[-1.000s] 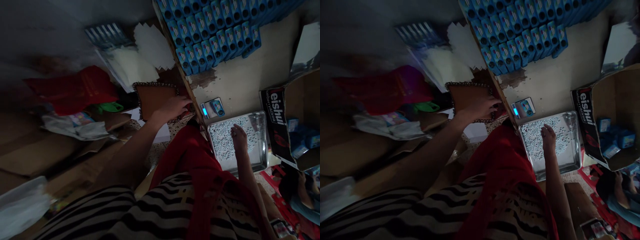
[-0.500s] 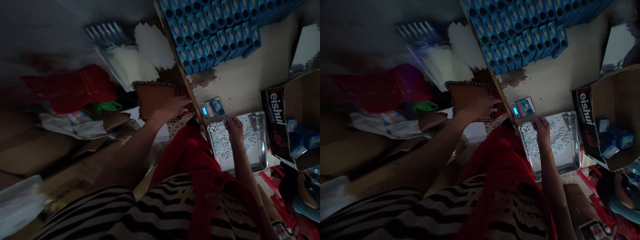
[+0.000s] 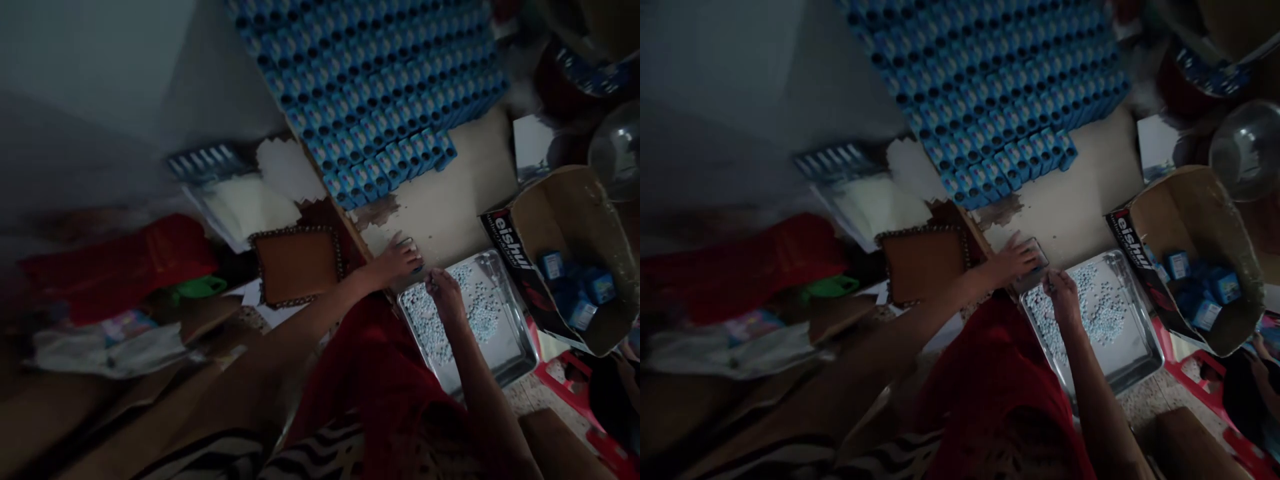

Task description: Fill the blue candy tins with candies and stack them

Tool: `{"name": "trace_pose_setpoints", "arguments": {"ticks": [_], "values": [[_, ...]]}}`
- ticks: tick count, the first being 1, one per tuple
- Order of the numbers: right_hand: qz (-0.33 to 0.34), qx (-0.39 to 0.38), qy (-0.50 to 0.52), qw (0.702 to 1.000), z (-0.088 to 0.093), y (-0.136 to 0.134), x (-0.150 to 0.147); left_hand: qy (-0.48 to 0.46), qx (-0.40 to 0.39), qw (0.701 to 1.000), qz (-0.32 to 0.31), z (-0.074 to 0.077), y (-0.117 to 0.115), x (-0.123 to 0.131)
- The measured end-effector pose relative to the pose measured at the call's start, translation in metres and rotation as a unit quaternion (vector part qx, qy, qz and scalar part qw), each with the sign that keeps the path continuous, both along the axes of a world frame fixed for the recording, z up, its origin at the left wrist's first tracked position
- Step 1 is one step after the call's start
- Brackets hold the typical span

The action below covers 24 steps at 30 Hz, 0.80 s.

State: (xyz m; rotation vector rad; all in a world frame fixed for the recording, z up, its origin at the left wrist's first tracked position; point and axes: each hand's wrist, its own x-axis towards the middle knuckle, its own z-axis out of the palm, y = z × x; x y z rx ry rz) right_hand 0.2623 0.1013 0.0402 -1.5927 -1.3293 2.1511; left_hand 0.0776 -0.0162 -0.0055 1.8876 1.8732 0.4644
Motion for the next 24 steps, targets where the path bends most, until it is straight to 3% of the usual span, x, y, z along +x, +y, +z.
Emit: {"name": "trace_pose_setpoints", "arguments": {"ticks": [2,5,7,10,12,14,16,18,21,24], "values": [[-0.023,-0.007,0.002,1.000,-0.004,0.003,0.011,0.019,-0.002,0.999,-0.044,0.003,0.025,-0.002],[-0.068,-0.022,-0.001,0.997,-0.009,0.009,0.033,0.039,0.013,0.998,-0.052,0.016,0.072,-0.023],[-0.102,-0.033,-0.007,0.994,-0.012,0.012,0.050,0.043,0.040,0.997,-0.056,0.028,0.121,-0.049],[-0.151,-0.048,-0.014,0.987,-0.019,0.015,0.075,0.049,0.068,0.994,-0.067,0.044,0.216,-0.101],[-0.178,-0.057,-0.017,0.982,-0.023,0.015,0.091,0.071,0.021,0.995,-0.062,0.047,0.273,-0.141],[-0.202,-0.064,-0.022,0.977,-0.028,0.014,0.106,0.070,-0.034,0.995,-0.061,0.045,0.313,-0.179],[-0.226,-0.067,-0.029,0.971,-0.032,0.011,0.118,0.069,-0.066,0.993,-0.065,0.040,0.330,-0.209],[-0.249,-0.068,-0.036,0.966,-0.035,0.008,0.126,0.064,-0.087,0.992,-0.072,0.032,0.330,-0.226],[-0.274,-0.071,-0.044,0.958,-0.035,0.004,0.130,0.059,-0.085,0.992,-0.073,0.013,0.312,-0.225],[-0.295,-0.070,-0.038,0.952,-0.031,0.008,0.131,0.083,-0.034,0.995,-0.033,-0.014,0.283,-0.214]]}}
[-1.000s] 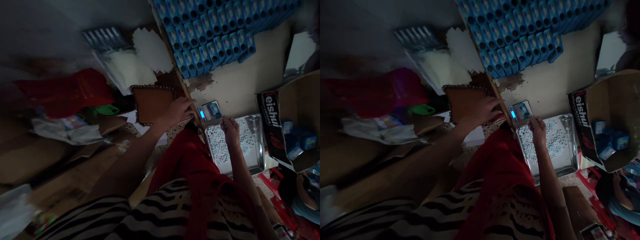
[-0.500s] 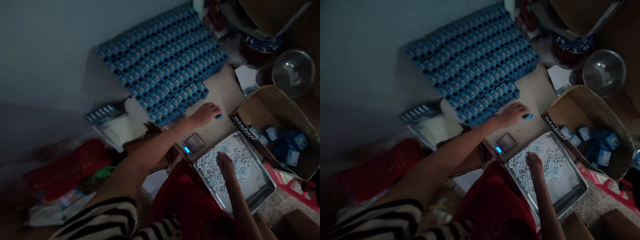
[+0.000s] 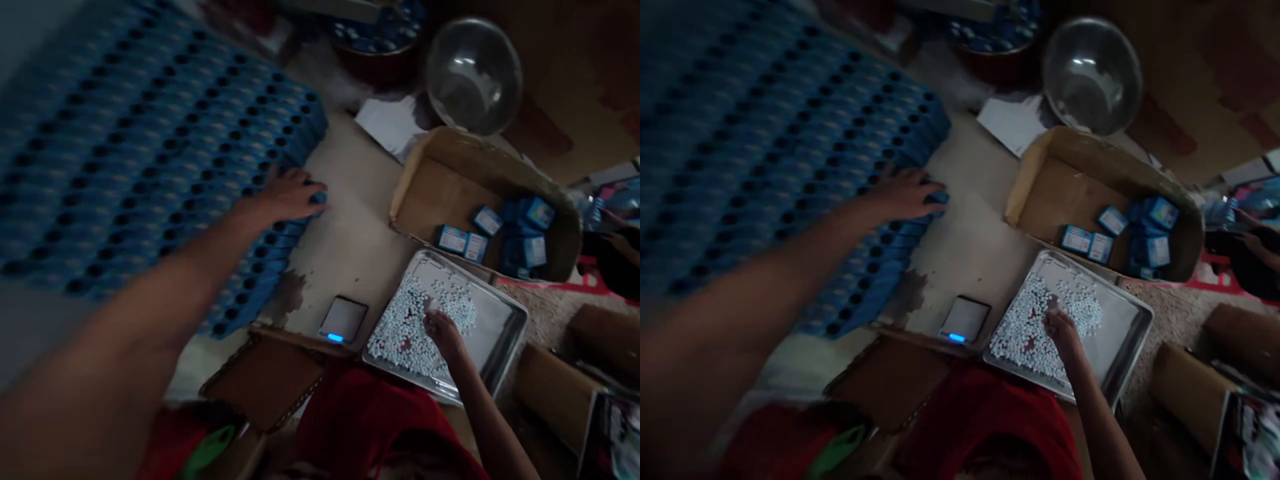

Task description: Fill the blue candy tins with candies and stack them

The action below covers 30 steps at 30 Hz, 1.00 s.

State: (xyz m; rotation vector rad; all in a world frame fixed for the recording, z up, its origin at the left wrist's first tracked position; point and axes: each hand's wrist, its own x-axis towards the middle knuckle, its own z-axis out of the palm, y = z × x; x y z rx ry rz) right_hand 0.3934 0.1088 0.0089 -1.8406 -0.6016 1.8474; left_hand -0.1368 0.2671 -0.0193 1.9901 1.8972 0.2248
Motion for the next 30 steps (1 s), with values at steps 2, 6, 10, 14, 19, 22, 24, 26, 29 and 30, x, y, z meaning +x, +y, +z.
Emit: {"name": "trace_pose_setpoints", "arguments": {"ticks": [2,6,10,14,19,22,24,26,29,30], "values": [[-0.010,0.015,0.007,1.000,0.003,0.006,0.004,-0.005,0.055,0.998,0.018,-0.012,-0.014,0.001],[0.007,0.056,-0.007,0.998,0.006,0.013,0.018,-0.053,0.071,0.996,0.016,0.020,0.000,0.033],[0.059,0.108,-0.092,0.988,-0.001,0.003,0.025,-0.104,0.107,0.985,-0.085,0.087,0.070,0.168],[0.115,0.184,-0.206,0.954,-0.010,-0.015,0.027,-0.081,-0.017,0.969,-0.235,0.076,0.133,0.330],[0.121,0.218,-0.312,0.917,-0.020,-0.052,0.061,0.023,-0.213,0.938,-0.272,0.017,0.148,0.404],[0.098,0.219,-0.355,0.904,-0.031,-0.063,0.097,0.034,-0.245,0.924,-0.291,0.020,0.153,0.391],[0.110,0.238,-0.374,0.890,-0.043,-0.053,0.119,0.046,-0.223,0.934,-0.277,0.037,0.155,0.370],[0.182,0.291,-0.398,0.851,-0.060,-0.032,0.132,0.041,-0.143,0.963,-0.225,0.058,0.146,0.341],[0.289,0.318,-0.418,0.800,-0.086,0.000,0.128,-0.069,0.073,0.991,-0.086,0.081,0.090,0.295],[0.311,0.315,-0.422,0.791,-0.092,0.005,0.121,-0.105,0.121,0.986,-0.054,0.082,0.058,0.284]]}}
